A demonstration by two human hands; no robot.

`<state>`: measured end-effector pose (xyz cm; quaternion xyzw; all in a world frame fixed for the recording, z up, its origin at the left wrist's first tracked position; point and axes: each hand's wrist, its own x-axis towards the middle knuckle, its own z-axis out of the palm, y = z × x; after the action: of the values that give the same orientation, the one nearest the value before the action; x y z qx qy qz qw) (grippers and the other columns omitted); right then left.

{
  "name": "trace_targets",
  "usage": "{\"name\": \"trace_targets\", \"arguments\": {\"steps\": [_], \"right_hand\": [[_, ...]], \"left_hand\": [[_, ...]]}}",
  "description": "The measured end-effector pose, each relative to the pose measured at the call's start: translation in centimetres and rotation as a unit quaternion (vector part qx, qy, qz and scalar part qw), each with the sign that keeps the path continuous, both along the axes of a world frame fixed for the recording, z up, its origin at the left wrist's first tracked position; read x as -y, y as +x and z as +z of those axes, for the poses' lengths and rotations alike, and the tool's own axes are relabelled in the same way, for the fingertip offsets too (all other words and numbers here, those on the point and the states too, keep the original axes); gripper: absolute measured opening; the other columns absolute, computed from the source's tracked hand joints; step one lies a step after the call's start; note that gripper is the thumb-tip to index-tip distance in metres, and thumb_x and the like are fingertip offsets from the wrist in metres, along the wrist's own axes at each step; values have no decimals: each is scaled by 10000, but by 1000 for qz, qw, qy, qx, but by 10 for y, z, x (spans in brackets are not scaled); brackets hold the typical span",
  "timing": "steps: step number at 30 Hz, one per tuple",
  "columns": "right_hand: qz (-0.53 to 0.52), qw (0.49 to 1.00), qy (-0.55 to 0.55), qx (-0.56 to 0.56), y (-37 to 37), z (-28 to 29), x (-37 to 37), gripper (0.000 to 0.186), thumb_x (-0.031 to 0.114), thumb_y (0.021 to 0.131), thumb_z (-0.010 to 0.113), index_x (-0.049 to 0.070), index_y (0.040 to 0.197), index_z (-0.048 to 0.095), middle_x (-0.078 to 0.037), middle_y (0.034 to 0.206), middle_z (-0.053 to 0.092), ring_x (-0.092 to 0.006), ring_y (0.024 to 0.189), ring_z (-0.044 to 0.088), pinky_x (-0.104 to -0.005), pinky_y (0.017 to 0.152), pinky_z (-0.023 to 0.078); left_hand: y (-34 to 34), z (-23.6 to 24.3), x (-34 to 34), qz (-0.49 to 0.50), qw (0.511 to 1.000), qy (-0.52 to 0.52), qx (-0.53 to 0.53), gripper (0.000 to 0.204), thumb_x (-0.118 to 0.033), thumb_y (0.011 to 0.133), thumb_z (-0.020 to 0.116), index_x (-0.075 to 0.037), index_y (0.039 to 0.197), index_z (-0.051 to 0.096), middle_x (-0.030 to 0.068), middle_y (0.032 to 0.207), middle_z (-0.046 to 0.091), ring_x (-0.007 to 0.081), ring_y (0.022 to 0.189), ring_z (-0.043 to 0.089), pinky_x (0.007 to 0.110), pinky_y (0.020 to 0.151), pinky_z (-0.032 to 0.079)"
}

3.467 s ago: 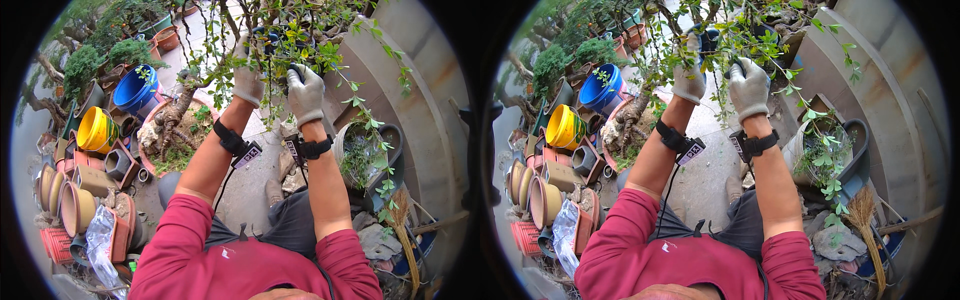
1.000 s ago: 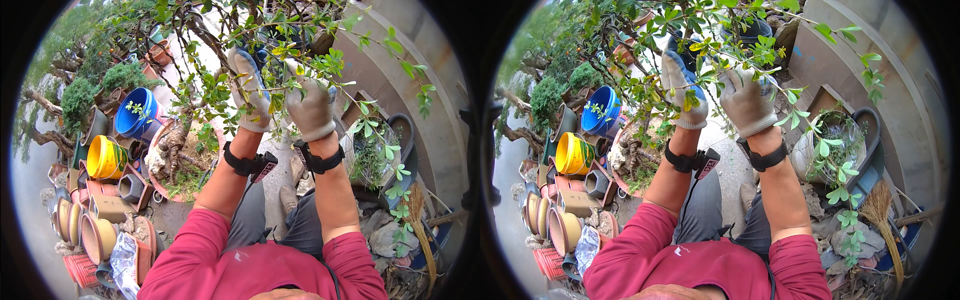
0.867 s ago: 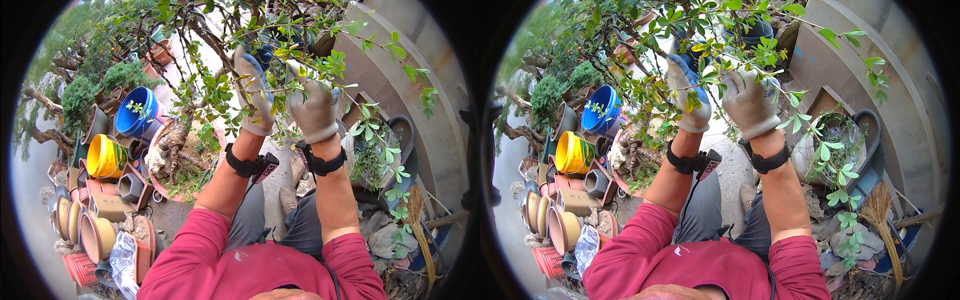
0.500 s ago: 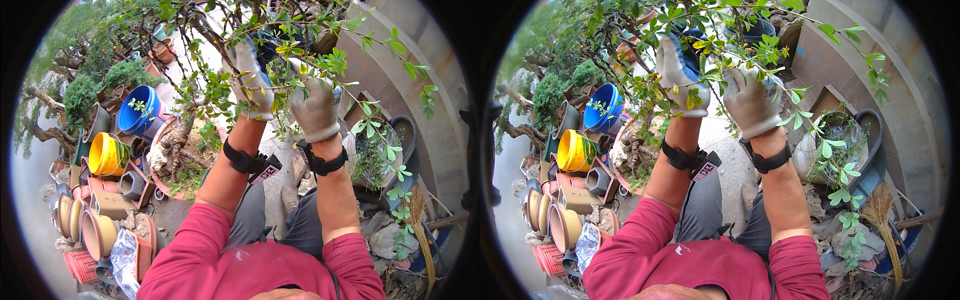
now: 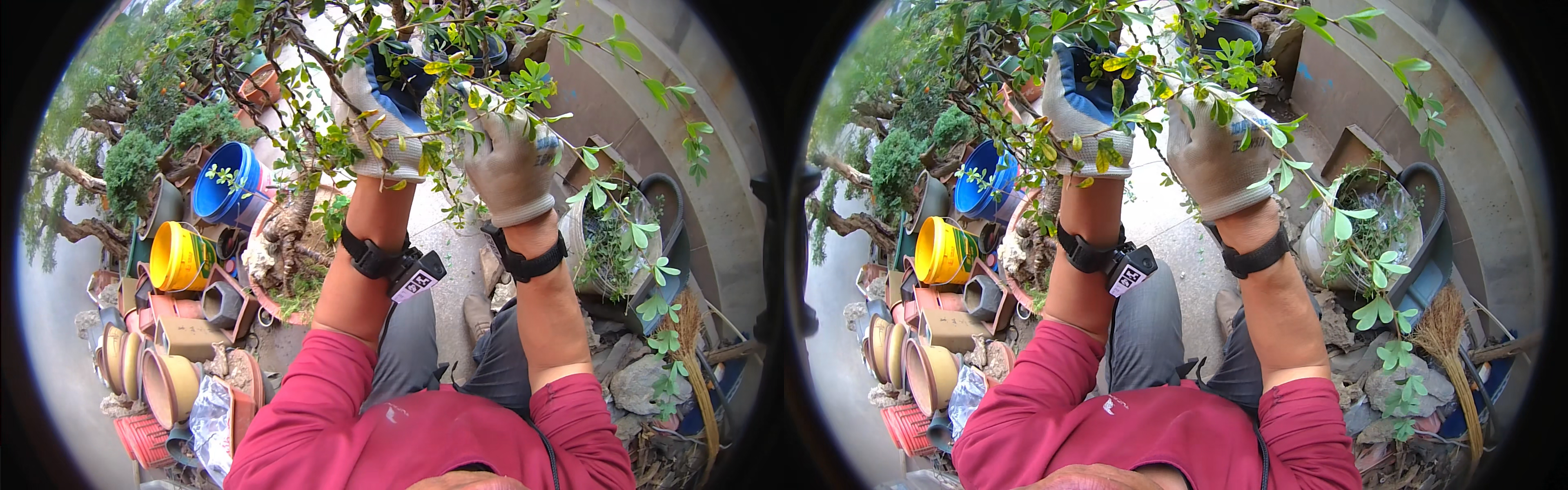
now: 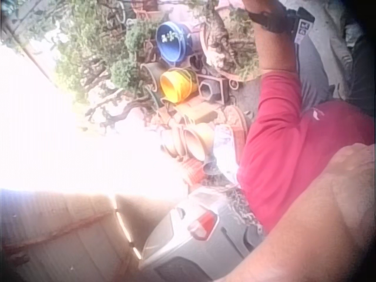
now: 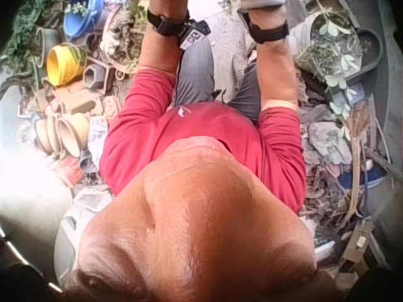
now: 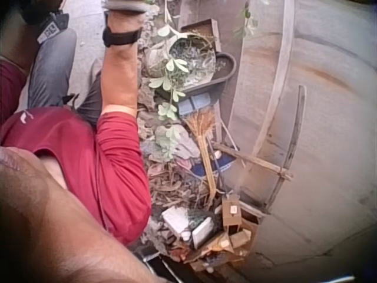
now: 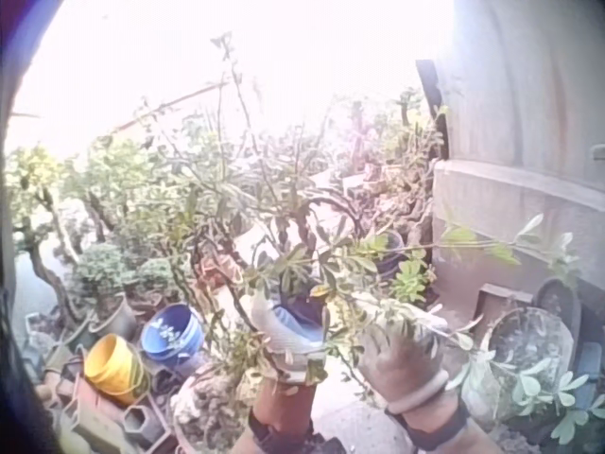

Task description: The person wraps a thin wire around a bonsai branch to shape it. They hold the branch with one hand and wind the wire with the other, then trim the excess wire with pliers.

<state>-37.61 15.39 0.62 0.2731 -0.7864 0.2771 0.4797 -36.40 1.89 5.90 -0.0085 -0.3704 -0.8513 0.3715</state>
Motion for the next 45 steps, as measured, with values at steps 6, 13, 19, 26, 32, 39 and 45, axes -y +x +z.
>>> {"name": "trace_targets", "arguments": {"steps": [6,13,19,26,32,39,45], "right_hand": [[-5,1000,-14,-8,1,3,1,192,203,728,779,159,910,736,-59,850,624,-286,764,629,-413,650,481],[35,998,-35,45,1,2,2,175,177,764,767,102,919,735,-78,851,619,-310,757,628,-433,691,498],[96,991,-13,90,-2,-6,4,274,120,813,692,25,1069,713,-186,991,666,-400,888,617,-465,796,497],[110,992,59,23,-16,-19,12,284,143,851,623,55,1109,704,-165,1078,672,-365,979,617,-466,868,481],[222,957,-71,171,-15,-13,22,276,90,815,660,134,1074,747,-78,1105,686,-303,973,625,-449,809,485],[152,976,-78,136,-6,-1,24,166,139,873,684,108,1016,762,-64,1049,711,-274,916,641,-404,787,498],[185,958,-152,157,-2,5,25,162,115,887,699,52,1027,752,-121,961,727,-311,861,684,-385,758,529]], "left_hand": [[-9,-14,11,-22,997,10,-69,377,-375,1006,555,-28,1115,656,84,962,708,188,826,687,338,772,580],[-19,-20,16,88,994,-25,-60,345,-323,1009,569,-3,1107,653,90,933,714,185,788,686,333,722,586],[5,-26,16,24,990,-139,7,216,-185,999,577,-24,1113,664,111,989,685,245,881,667,385,818,553],[78,-70,25,23,923,-356,145,218,-138,991,574,-30,1162,653,127,1067,681,265,1024,635,388,909,504],[28,-51,17,46,958,-269,83,214,-144,987,589,-25,1151,656,121,1041,683,252,979,637,376,869,509],[-17,-37,0,62,992,-111,18,211,-151,982,607,-18,1137,660,114,1011,686,236,926,638,362,822,514],[-20,-35,-1,69,995,-74,2,211,-157,978,623,-12,1126,664,109,985,688,223,881,639,350,783,519]]}}
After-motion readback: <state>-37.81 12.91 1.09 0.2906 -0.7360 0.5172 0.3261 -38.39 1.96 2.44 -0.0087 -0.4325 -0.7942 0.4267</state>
